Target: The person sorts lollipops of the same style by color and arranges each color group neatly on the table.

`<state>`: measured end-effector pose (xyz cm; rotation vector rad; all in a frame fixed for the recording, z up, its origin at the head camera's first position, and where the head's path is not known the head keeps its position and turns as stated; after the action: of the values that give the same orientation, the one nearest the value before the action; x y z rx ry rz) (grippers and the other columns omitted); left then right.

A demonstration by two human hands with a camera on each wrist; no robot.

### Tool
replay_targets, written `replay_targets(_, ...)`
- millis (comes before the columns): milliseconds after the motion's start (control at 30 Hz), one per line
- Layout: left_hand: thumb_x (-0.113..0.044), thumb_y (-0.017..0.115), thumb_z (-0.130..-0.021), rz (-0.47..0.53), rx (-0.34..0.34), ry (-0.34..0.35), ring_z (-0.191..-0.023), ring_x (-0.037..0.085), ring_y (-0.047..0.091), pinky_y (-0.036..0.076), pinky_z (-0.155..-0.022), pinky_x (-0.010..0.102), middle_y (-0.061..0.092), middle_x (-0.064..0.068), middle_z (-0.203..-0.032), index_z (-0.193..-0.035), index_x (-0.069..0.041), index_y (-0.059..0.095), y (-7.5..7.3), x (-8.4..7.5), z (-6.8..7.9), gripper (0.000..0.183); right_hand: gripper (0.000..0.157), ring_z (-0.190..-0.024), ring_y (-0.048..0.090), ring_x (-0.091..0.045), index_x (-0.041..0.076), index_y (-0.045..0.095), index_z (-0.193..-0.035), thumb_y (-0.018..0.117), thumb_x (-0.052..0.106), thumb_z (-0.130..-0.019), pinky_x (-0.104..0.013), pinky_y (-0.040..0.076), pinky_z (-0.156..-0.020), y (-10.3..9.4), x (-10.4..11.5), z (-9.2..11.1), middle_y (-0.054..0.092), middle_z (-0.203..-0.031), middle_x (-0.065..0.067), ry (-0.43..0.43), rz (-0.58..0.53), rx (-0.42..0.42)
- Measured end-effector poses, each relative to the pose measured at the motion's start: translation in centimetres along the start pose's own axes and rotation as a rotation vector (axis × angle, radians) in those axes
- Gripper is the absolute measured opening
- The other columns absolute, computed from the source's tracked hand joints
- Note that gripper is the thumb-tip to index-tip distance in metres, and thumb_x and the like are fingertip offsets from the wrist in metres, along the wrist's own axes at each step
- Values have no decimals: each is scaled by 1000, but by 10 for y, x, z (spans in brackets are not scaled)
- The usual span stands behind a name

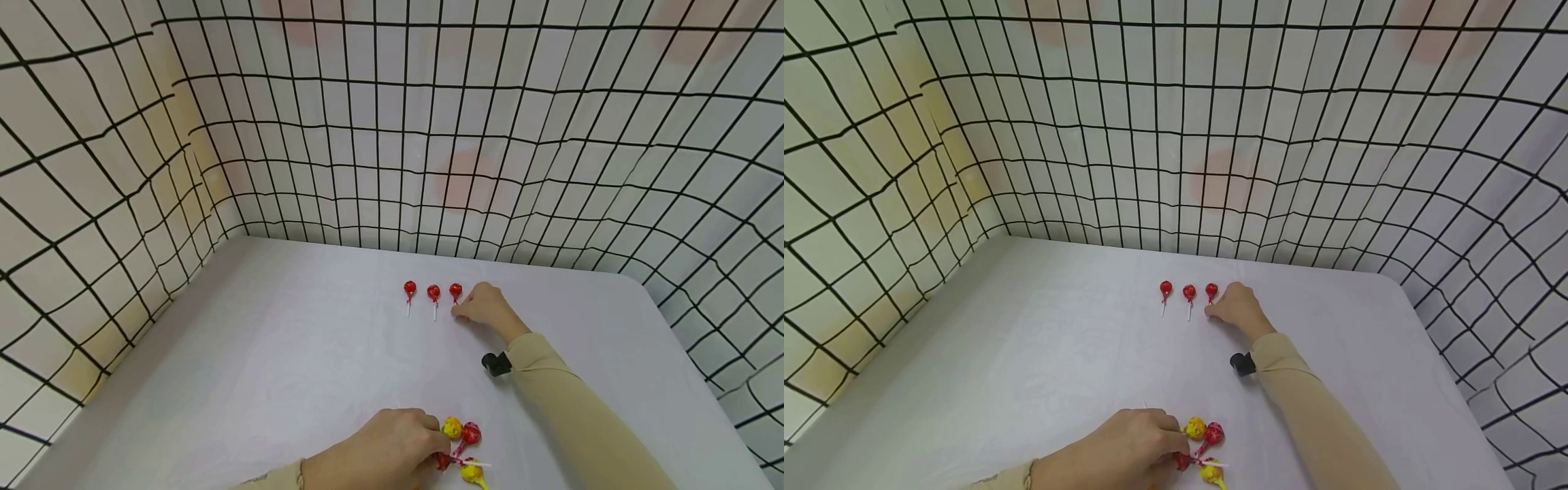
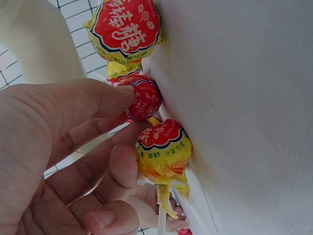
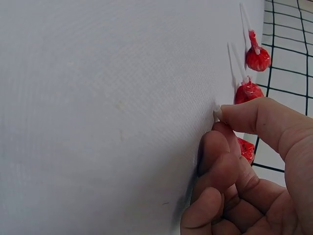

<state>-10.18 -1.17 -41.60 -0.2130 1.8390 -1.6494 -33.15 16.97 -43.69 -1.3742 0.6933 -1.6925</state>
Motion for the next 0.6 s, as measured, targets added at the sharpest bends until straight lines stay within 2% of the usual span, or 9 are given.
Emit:
replay_targets(433,-17,83,-94,-13,-12,6,-81,-10,57,48,-74,4,77,-15,-97,-108,-24,83,0,-1,-1,17,34,-78,53,-17,10,76,-67,74,33,-92,-28,40,-66,2,1,4,65,-66,0,-12,35,42)
replay_targets(600,-19,84,-94,-12,-14,2,-85,-9,61,52,-79,5,78,-15,-100,-109,-25,83,0,-1,-1,16,36,-79,54,-18,11,76,-67,75,37,-93,-29,41,-67,1,0,3,64,-66,1,-12,32,44)
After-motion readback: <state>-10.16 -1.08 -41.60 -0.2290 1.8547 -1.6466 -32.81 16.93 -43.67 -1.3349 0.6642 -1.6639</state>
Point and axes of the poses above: each hand's wrist, its own z-axis away from the middle knuckle, its own y-axis out of the palm, x = y × z, the point moved 5 cm from there along -z, towards the middle knuckle
